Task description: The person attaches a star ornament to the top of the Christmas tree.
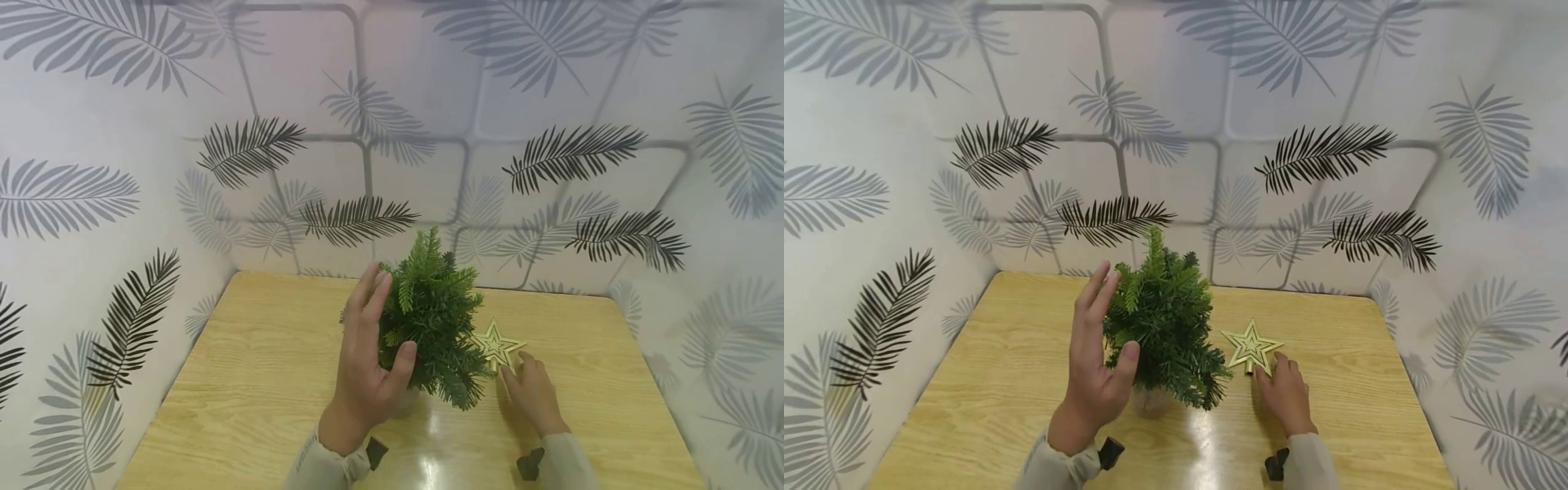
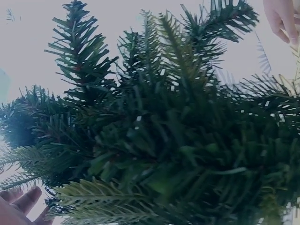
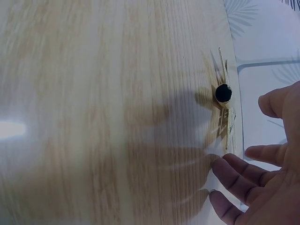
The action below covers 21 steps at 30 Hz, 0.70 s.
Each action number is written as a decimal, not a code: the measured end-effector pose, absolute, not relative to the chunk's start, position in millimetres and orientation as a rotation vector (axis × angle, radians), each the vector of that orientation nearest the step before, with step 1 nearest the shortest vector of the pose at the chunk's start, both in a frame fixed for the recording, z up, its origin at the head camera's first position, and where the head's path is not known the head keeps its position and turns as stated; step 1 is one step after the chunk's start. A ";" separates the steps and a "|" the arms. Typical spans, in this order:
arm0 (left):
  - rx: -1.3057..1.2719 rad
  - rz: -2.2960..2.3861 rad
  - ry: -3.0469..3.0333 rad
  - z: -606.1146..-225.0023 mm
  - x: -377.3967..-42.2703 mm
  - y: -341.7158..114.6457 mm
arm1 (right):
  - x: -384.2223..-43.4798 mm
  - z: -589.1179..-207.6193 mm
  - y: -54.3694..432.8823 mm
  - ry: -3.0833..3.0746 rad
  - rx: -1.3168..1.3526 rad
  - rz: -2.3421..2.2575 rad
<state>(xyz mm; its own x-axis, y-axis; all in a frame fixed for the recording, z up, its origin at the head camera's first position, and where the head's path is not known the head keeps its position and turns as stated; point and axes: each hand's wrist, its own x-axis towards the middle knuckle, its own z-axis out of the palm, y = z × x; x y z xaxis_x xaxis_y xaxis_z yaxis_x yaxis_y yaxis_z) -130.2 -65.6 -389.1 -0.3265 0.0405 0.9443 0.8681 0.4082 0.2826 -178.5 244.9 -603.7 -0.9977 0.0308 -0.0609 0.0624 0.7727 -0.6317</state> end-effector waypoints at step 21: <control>-0.872 -1.117 -1.695 -363.9 -142.2 -66.8 | -195.5 -620.8 236.4 2.943 0.244 -1.022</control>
<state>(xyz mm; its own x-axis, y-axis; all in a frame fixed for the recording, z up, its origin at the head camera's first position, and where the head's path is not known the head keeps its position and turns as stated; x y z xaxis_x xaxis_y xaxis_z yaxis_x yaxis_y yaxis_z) -142.2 -66.8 -363.9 -0.3474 0.0777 0.9345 0.8892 0.3436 0.3020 -195.5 236.4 -620.8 -0.9877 0.1413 -0.0666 0.1522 0.7740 -0.6147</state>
